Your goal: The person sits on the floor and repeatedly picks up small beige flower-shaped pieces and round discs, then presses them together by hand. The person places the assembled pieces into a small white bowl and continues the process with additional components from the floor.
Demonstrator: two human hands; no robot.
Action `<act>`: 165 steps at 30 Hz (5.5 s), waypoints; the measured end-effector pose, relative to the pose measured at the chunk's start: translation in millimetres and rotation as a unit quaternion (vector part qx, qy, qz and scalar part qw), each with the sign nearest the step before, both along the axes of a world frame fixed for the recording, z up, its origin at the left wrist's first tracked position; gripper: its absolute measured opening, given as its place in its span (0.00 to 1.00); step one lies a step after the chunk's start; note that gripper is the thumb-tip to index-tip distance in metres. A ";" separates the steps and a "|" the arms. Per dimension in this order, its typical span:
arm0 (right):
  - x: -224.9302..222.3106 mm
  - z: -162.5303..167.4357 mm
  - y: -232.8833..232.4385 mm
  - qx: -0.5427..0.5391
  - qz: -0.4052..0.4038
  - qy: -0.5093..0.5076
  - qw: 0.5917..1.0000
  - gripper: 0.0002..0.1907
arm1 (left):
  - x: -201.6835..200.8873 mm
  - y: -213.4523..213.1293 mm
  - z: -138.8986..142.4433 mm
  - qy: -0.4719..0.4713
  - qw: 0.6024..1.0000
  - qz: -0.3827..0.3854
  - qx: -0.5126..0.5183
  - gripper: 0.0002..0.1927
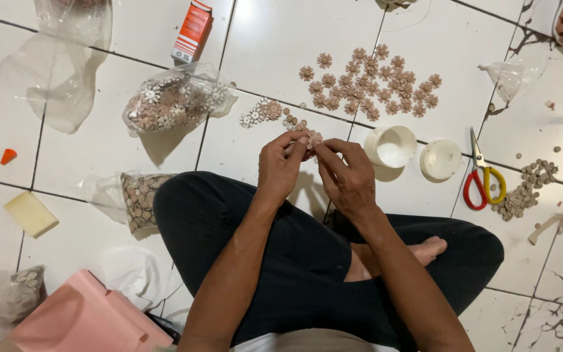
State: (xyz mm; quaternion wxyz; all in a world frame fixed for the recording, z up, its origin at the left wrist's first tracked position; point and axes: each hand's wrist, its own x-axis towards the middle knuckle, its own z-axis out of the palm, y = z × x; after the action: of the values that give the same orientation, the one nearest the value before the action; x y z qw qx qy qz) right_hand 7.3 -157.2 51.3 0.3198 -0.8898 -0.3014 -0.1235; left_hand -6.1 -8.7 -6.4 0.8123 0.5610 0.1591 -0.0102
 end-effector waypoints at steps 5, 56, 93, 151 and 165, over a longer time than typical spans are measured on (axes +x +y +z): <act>1.5 -6.0 -1.7 -0.037 -0.003 -0.029 0.999 0.23 | 0.6 0.3 8.0 0.031 0.998 -0.013 0.053 0.12; 33.3 -53.7 17.0 0.036 -0.107 0.246 0.963 0.24 | 2.3 15.2 6.8 0.019 0.980 0.181 -0.079 0.12; 15.5 -11.1 6.5 0.157 -0.044 0.111 0.980 0.22 | 1.9 -0.5 -0.6 -0.013 0.997 0.015 -0.075 0.12; 9.2 -14.2 6.2 0.245 -0.084 0.239 0.936 0.27 | -0.1 7.1 16.4 0.013 0.997 -0.009 -0.076 0.20; 21.3 -30.2 -5.7 0.383 -0.135 0.406 0.819 0.22 | 1.1 1.5 9.4 -0.018 0.996 -0.014 -0.087 0.11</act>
State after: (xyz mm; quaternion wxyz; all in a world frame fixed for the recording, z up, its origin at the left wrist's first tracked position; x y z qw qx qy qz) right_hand 28.6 -162.8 21.2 0.7081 -0.6970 0.0499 0.1014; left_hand -5.0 -7.3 3.0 0.8606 0.4904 0.1349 -0.0253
